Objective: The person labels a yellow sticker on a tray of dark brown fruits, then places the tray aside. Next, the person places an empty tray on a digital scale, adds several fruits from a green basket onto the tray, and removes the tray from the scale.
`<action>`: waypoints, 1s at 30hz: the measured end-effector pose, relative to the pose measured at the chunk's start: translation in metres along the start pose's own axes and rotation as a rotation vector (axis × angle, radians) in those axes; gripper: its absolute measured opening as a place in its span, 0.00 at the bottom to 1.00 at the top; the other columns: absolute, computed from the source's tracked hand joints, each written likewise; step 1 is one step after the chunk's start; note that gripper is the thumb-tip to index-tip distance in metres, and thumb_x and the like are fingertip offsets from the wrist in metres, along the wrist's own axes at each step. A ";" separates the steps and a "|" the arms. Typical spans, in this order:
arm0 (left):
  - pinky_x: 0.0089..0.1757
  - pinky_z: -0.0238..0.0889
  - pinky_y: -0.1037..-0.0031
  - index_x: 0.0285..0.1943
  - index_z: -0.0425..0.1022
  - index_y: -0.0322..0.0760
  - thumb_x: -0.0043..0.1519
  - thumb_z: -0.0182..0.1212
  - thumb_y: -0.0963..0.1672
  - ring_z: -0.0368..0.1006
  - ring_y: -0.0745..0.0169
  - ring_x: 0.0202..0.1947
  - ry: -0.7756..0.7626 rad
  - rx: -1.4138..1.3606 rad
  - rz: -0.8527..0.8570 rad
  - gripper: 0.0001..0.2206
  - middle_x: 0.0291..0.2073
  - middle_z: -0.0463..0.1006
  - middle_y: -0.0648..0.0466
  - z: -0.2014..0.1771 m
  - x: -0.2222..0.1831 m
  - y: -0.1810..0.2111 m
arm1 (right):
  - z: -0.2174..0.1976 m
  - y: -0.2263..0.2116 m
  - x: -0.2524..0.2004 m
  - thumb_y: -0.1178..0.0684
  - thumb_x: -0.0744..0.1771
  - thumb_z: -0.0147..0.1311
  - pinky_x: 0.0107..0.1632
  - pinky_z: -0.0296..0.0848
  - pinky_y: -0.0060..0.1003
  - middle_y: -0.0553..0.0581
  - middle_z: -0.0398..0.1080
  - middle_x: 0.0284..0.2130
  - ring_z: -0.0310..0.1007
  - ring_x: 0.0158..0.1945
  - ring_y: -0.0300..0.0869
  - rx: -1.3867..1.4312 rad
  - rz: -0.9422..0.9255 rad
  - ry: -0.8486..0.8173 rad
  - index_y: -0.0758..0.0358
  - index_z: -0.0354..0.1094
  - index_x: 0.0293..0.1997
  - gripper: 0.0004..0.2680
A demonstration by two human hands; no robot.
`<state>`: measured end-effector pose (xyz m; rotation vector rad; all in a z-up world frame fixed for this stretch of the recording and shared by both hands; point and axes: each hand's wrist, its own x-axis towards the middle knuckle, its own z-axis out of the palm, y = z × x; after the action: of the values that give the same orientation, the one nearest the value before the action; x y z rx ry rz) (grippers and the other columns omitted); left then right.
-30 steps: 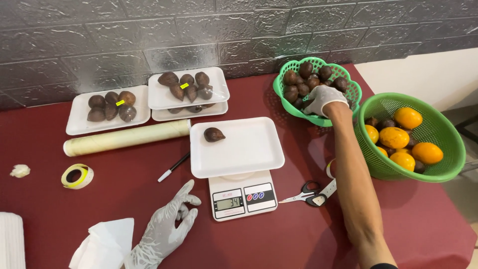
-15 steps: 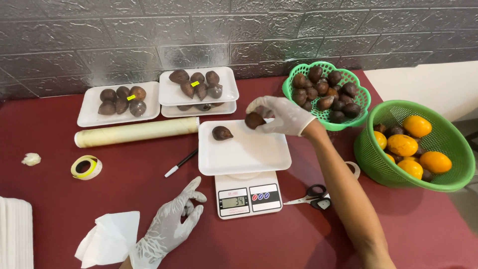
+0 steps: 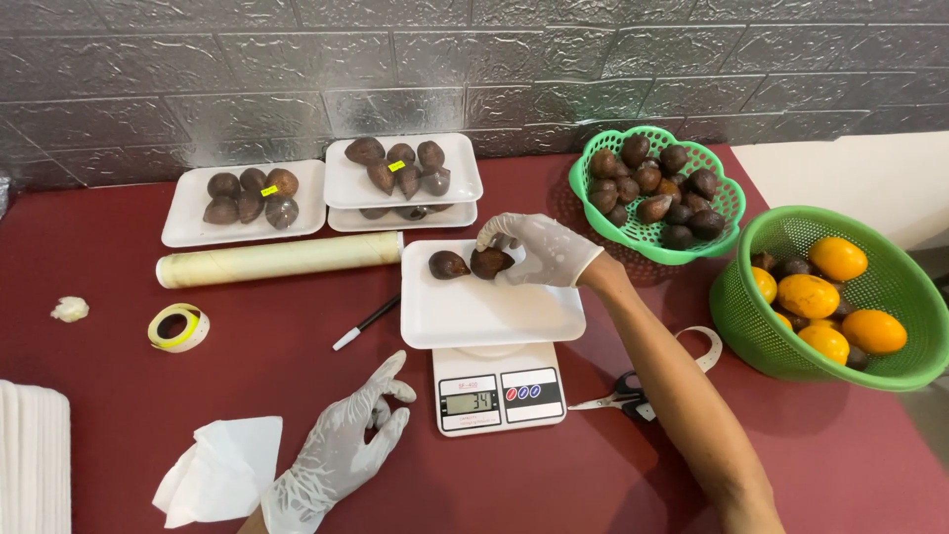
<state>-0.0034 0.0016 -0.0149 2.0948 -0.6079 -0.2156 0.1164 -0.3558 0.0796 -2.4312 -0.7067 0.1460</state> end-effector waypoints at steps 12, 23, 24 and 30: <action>0.42 0.73 0.80 0.78 0.55 0.53 0.60 0.60 0.42 0.68 0.74 0.24 -0.005 -0.014 0.001 0.34 0.44 0.82 0.67 0.001 0.000 -0.003 | -0.004 -0.003 -0.001 0.53 0.60 0.60 0.49 0.70 0.38 0.50 0.74 0.49 0.71 0.48 0.42 0.055 0.084 -0.021 0.52 0.66 0.58 0.20; 0.41 0.72 0.80 0.78 0.57 0.52 0.59 0.61 0.41 0.67 0.75 0.24 0.011 -0.019 0.003 0.34 0.43 0.82 0.67 0.002 0.000 -0.004 | -0.055 0.066 -0.033 0.56 0.67 0.57 0.53 0.71 0.32 0.49 0.77 0.42 0.75 0.43 0.36 0.004 0.222 0.445 0.56 0.75 0.50 0.08; 0.41 0.72 0.80 0.78 0.56 0.53 0.59 0.61 0.41 0.67 0.75 0.23 0.005 -0.008 -0.007 0.34 0.43 0.82 0.67 0.002 0.001 -0.004 | -0.058 0.086 -0.039 0.60 0.64 0.52 0.53 0.72 0.34 0.50 0.78 0.42 0.76 0.44 0.39 -0.053 0.299 0.520 0.56 0.75 0.50 0.12; 0.41 0.73 0.80 0.78 0.56 0.53 0.59 0.61 0.42 0.68 0.75 0.23 0.007 -0.001 -0.007 0.34 0.43 0.83 0.67 0.004 0.002 -0.007 | -0.061 0.128 -0.050 0.68 0.62 0.39 0.61 0.66 0.52 0.52 0.66 0.62 0.64 0.64 0.56 -0.336 0.679 0.301 0.36 0.69 0.63 0.28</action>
<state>-0.0006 0.0013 -0.0228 2.0958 -0.5966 -0.2124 0.1470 -0.5002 0.0528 -2.8371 0.2662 -0.0820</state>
